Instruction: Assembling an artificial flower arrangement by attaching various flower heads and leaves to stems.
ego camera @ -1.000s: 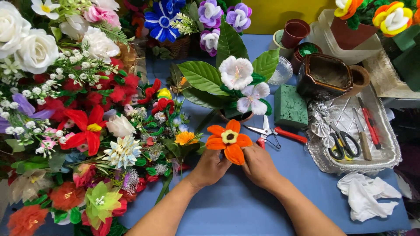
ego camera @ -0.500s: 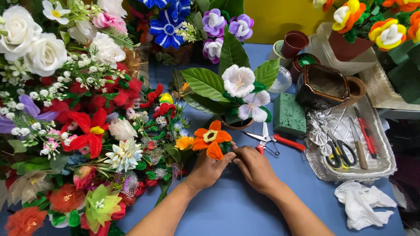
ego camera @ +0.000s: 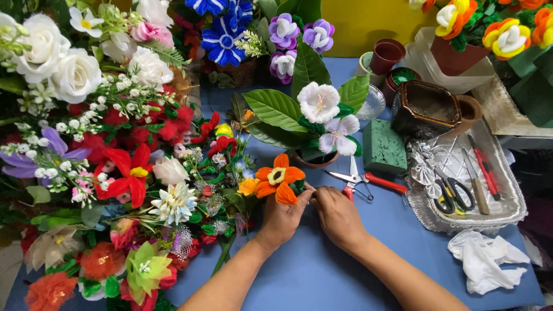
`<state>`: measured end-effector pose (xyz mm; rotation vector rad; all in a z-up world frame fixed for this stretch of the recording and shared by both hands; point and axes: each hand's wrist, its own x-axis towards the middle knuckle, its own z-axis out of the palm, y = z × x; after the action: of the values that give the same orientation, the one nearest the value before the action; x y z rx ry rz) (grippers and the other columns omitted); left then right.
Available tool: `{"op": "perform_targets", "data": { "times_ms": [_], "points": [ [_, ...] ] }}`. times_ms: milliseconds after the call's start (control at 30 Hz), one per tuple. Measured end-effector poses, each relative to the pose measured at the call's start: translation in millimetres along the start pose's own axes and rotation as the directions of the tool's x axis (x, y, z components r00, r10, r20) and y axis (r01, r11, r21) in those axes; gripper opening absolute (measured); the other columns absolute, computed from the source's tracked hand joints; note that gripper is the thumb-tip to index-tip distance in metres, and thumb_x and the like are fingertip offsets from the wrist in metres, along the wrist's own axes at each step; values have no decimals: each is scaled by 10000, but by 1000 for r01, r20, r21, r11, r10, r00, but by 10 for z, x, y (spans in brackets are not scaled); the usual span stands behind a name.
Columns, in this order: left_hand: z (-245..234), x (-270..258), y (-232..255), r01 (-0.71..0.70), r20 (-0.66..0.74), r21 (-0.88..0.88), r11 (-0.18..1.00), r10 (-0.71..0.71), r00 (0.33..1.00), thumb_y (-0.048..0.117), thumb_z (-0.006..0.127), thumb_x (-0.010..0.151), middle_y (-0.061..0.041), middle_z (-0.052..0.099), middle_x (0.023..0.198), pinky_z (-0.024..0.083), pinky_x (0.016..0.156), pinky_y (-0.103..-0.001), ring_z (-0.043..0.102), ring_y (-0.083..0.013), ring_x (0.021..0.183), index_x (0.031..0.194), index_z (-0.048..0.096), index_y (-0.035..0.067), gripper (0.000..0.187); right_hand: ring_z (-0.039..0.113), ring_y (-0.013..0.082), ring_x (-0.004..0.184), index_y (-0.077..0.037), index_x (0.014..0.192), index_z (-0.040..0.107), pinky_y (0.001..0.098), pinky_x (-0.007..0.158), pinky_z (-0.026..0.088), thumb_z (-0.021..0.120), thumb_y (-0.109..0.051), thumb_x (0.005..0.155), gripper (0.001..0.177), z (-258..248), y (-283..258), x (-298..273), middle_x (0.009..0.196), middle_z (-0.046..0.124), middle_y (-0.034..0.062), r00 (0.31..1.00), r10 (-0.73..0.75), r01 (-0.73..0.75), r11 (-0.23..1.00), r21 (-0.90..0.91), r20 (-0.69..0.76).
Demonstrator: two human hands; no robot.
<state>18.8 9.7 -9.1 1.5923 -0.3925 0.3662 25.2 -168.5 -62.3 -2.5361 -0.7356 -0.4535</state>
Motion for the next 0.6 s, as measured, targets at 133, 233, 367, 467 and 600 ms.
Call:
{"op": "perform_targets", "data": {
  "times_ms": [133,233,367,467,600],
  "points": [
    [1,3,-22,13,-45,41,999,-11,999,104,666,996,-49,656,740,581,706,-324,648,-175,697,954,687,58,66,664,387,756,-107,963,548,459,618,562,526,-267,1052,185,111,7,18,748,588,128,998,58,-59,998,24,19],
    [34,-44,-99,-36,-113,126,991,50,992,119,703,979,-47,685,778,588,715,-306,681,-179,715,950,688,62,65,656,453,768,-100,986,557,536,618,548,523,-242,1041,156,202,40,-28,756,596,182,990,126,-132,983,125,59],
    [127,-157,-306,15,-93,145,989,-1,996,119,698,955,-115,710,898,588,821,-354,712,-241,862,997,685,26,103,623,382,750,-99,924,526,463,652,506,523,-211,1022,149,180,93,-88,762,603,136,984,153,-166,971,170,89],
    [164,-204,-367,30,-79,140,990,-19,997,139,676,961,-110,723,992,570,919,-363,715,-245,955,1032,680,19,139,612,318,770,-80,905,517,402,702,486,523,-102,982,80,125,83,-106,817,625,104,984,139,-160,961,225,108],
    [211,-271,-476,4,-58,142,990,4,998,109,674,958,-135,708,1037,557,969,-375,702,-259,996,1071,682,2,155,583,306,685,-85,864,480,395,648,465,510,-123,1012,155,99,79,-152,762,585,95,982,145,-171,952,255,117]
  ]
}}
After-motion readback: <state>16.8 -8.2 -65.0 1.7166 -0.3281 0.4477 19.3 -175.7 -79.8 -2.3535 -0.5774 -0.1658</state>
